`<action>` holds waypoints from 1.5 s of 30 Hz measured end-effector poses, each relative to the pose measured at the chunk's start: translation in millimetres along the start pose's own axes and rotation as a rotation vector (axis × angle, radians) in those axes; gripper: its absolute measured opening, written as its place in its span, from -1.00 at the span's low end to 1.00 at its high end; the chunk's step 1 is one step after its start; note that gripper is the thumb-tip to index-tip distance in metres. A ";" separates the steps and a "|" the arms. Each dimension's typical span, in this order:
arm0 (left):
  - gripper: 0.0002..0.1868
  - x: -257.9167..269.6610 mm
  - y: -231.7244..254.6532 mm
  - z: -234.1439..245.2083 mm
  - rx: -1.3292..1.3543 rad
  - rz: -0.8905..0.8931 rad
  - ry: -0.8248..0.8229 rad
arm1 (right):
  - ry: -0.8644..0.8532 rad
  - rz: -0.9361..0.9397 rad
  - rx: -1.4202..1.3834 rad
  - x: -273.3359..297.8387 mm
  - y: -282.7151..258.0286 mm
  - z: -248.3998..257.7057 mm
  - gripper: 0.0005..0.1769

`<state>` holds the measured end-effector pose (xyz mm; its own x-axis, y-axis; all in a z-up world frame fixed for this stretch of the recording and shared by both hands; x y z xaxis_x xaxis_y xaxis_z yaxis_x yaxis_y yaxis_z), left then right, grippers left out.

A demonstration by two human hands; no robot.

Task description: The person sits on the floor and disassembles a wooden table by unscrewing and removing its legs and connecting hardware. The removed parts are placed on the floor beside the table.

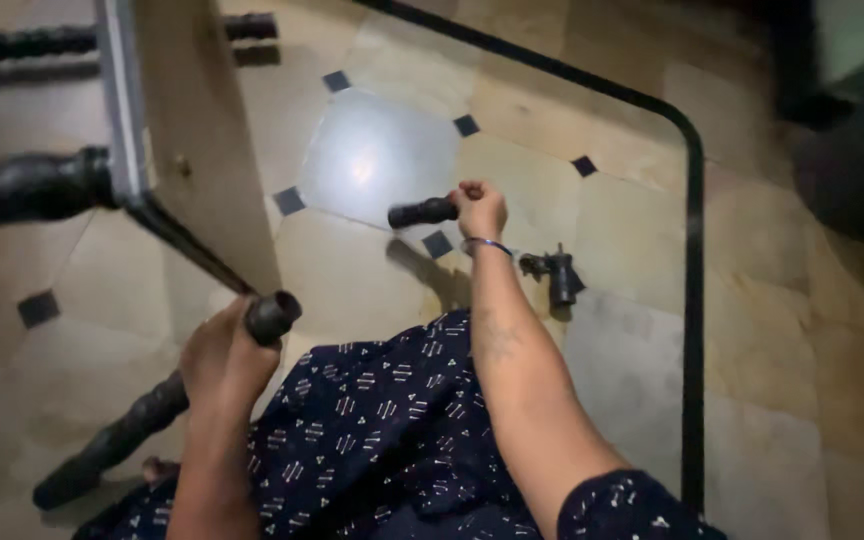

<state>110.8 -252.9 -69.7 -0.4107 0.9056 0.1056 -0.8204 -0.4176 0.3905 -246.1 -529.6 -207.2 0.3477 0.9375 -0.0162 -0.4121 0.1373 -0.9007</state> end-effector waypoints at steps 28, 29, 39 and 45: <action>-0.74 10.4 -5.3 21.2 0.125 -0.122 0.091 | -0.579 -0.185 0.945 36.8 65.1 -61.0 0.55; -0.74 10.2 -5.0 22.4 0.130 -0.123 0.107 | -0.563 -0.188 0.946 38.5 58.4 -59.6 0.56; -0.72 45.3 0.2 37.1 0.138 -0.181 0.266 | -0.393 -0.247 0.833 65.2 20.9 -27.5 0.46; -0.74 90.8 -6.9 56.0 0.117 -0.244 0.435 | -0.426 -0.316 0.782 77.8 12.3 -6.9 0.49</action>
<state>101.4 -163.7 -11.6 -0.3609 0.8508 -0.3820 -0.8733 -0.1646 0.4585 -218.2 -457.2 -222.5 0.2661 0.8371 0.4780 -0.8532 0.4353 -0.2873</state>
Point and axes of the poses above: each hand's wrist, its own x-axis away from the middle knuckle, its own z-axis out of the back of the hand, y = z × x, the point moved 7 cm from there along -x, towards the middle knuckle, and after that the axes turned 1 degree about y, right-handed, at the moved point
